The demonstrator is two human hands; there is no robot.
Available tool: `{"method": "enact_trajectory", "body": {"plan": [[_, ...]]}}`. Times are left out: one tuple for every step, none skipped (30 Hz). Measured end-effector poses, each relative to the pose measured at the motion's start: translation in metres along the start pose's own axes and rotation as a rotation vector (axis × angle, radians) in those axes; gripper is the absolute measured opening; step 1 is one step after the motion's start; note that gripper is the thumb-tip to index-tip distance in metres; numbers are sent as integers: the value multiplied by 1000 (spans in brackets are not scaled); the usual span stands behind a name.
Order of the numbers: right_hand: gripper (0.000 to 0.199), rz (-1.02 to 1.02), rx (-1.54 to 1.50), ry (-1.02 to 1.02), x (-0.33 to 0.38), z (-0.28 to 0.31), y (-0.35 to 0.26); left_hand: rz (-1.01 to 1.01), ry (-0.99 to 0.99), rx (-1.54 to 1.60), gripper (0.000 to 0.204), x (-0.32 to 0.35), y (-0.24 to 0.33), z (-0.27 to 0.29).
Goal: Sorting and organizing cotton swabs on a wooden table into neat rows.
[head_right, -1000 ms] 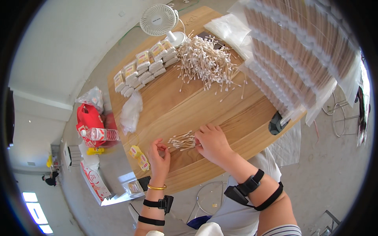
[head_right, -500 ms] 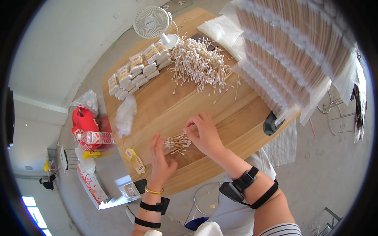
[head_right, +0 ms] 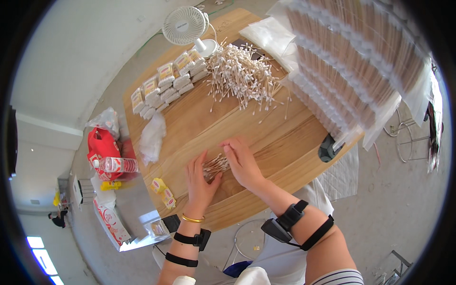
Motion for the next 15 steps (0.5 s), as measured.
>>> {"method": "enact_trajectory", "body": {"plan": [[18, -1, -2, -3, 1, -6, 2, 3, 0, -2, 81, 4, -1, -3], [20, 76, 10, 34, 1, -14, 4, -19, 45, 18, 81, 8, -5, -8], [22, 155, 19, 69, 2, -22, 3, -41, 92, 35, 82, 12, -8, -10], [22, 157, 15, 66, 5, -32, 0, -38, 94, 31, 82, 17, -11, -13], [24, 201, -44, 6, 10, -42, -4, -25, 56, 23, 81, 21, -13, -16], [25, 246, -102, -53, 13, -48, -8, -13, 19, 16, 81, 23, -13, -16], [25, 249, -107, -55, 14, -50, -9, -12, 21, 12, 81, 24, -14, -15], [25, 229, -144, -23, 16, -50, -11, 6, 28, 82, 80, 25, -15, -14], [26, 208, -178, 10, 17, -48, -11, 22, 32, 154, 79, 24, -13, -14], [26, 209, -180, 10, 14, -43, -6, 22, 32, 152, 79, 24, -11, -13], [26, 136, -154, 80, 8, -34, 3, 22, 32, 78, 78, 24, -8, -11], [26, 60, -124, 152, 3, -25, 11, 19, 29, 6, 77, 24, -3, -11], [26, 57, -126, 149, -1, -22, 13, 23, 27, 5, 77, 23, -1, -11], [26, 63, -115, 165, -4, -18, 15, 39, -4, -116, 79, 21, 1, -12], [25, 73, -105, 180, -6, -17, 14, 55, -32, -238, 81, 22, 4, -13]]}}
Point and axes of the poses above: each hand's wrist, its own x-axis away from the middle knuckle, its own z-axis out of the back of the hand, y = z × x, the point moved 1 cm from there along -x, towards the middle knuckle, and after that the axes turned 14 degrees about x, right-handed, at the moved point
